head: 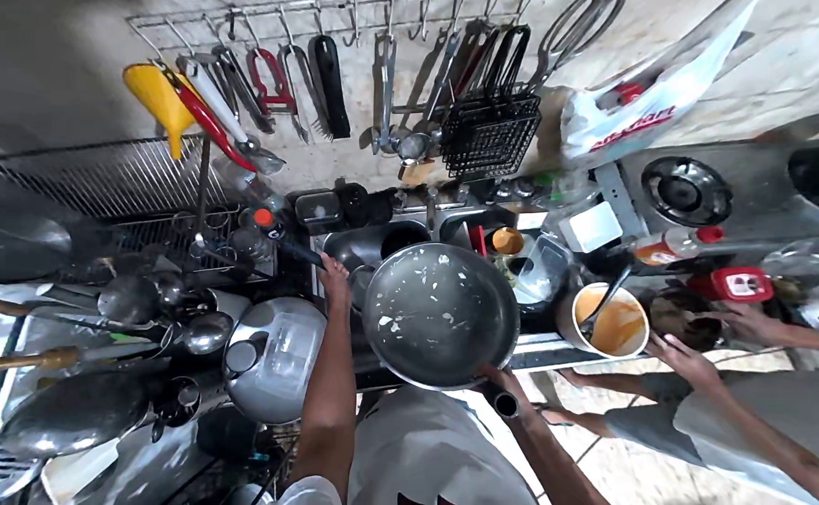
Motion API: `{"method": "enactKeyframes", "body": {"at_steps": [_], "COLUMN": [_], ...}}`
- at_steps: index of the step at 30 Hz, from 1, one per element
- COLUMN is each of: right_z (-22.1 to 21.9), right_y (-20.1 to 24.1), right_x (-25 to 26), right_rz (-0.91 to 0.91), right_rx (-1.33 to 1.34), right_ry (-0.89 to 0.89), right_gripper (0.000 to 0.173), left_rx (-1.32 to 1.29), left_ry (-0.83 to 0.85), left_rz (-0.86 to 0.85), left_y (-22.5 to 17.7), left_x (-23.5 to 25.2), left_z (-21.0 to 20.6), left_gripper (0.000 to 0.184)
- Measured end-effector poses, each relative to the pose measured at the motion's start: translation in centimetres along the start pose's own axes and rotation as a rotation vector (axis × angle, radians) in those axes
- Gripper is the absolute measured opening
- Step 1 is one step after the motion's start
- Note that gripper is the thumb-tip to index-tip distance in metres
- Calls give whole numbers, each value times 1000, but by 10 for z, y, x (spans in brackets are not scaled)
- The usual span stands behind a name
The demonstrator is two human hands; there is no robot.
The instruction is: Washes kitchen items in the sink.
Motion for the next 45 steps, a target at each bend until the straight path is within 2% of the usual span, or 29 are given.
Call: {"method": "enactKeyframes", "body": {"at_steps": [5, 10, 15, 23, 27, 33, 45], "right_z": [5, 9, 10, 14, 13, 6, 4], "right_y": [-1, 0, 6, 7, 6, 5, 15], "right_x": [1, 4, 4, 9, 13, 16, 18], "right_rz": [39, 46, 57, 62, 88, 35, 148], "right_rx": [-72, -158, -180, -178, -171, -189, -219], "right_ry": [-28, -43, -32, -48, -26, -74, -48], "right_gripper": [47, 53, 54, 58, 55, 55, 54], "left_rx": [6, -13, 17, 7, 13, 64, 39], "left_ry": [15, -10, -26, -26, -31, -58, -119], "left_rz": [22, 51, 104, 120, 138, 159, 156], "left_y": [8, 23, 37, 41, 47, 53, 57], "left_x": [-2, 2, -3, -5, -5, -4, -2], "left_z": [6, 12, 14, 11, 11, 21, 22], "left_gripper": [50, 44, 49, 47, 48, 51, 50]}}
Point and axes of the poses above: each hand's wrist, its own x-axis towards the middle knuckle, its own z-axis out of the back of the hand, y = z × x, the point moved 4 cm from there along x, towards the middle knuckle, and after that the axes turned 5 degrees about y, right-handed, at the moved point
